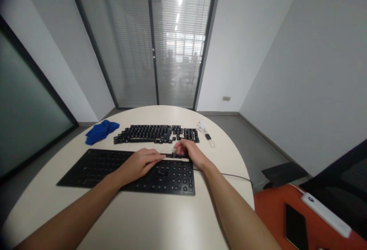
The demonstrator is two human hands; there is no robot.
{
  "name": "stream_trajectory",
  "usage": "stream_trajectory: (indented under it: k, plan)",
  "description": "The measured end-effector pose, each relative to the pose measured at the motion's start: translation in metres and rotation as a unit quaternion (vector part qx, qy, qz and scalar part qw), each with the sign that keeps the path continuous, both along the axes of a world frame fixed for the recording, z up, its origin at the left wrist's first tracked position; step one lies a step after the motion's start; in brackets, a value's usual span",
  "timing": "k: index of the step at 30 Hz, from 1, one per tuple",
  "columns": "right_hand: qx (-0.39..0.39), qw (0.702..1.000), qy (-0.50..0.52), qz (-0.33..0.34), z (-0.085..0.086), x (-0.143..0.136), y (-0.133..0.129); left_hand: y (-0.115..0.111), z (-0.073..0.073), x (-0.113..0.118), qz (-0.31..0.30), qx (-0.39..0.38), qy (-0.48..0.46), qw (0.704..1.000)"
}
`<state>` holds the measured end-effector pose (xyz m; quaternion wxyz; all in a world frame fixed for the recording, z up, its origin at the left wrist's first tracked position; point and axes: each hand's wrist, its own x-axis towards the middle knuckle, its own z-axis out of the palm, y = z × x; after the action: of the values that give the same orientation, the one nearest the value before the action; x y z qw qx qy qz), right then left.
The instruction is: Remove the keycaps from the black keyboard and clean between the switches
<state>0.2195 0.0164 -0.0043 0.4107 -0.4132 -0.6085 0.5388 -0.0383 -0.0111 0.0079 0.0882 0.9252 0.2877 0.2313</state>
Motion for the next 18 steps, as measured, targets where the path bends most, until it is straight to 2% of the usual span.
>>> stream_trajectory:
  k: [3,8,11,14,18]
  plan:
    - [-0.028,0.999,-0.013,0.033,0.006,0.017,0.0,-0.004,-0.002,0.008,-0.028,0.022,0.024,0.999]
    - [0.059,0.983,-0.171,0.043,0.009,0.041,0.003,-0.005,-0.004,0.008,-0.066,-0.009,-0.007,0.998]
    - [0.056,0.977,-0.191,0.073,0.005,0.041,0.004,-0.004,-0.005,0.007,-0.049,-0.001,-0.008,0.999]
    - [0.053,0.977,-0.192,0.074,0.003,0.039,0.005,-0.003,-0.008,0.007,-0.024,0.001,-0.003,1.0]
    - [0.052,0.977,-0.195,0.07,0.002,0.039,0.006,-0.004,-0.007,0.009,-0.031,-0.008,0.001,0.999]
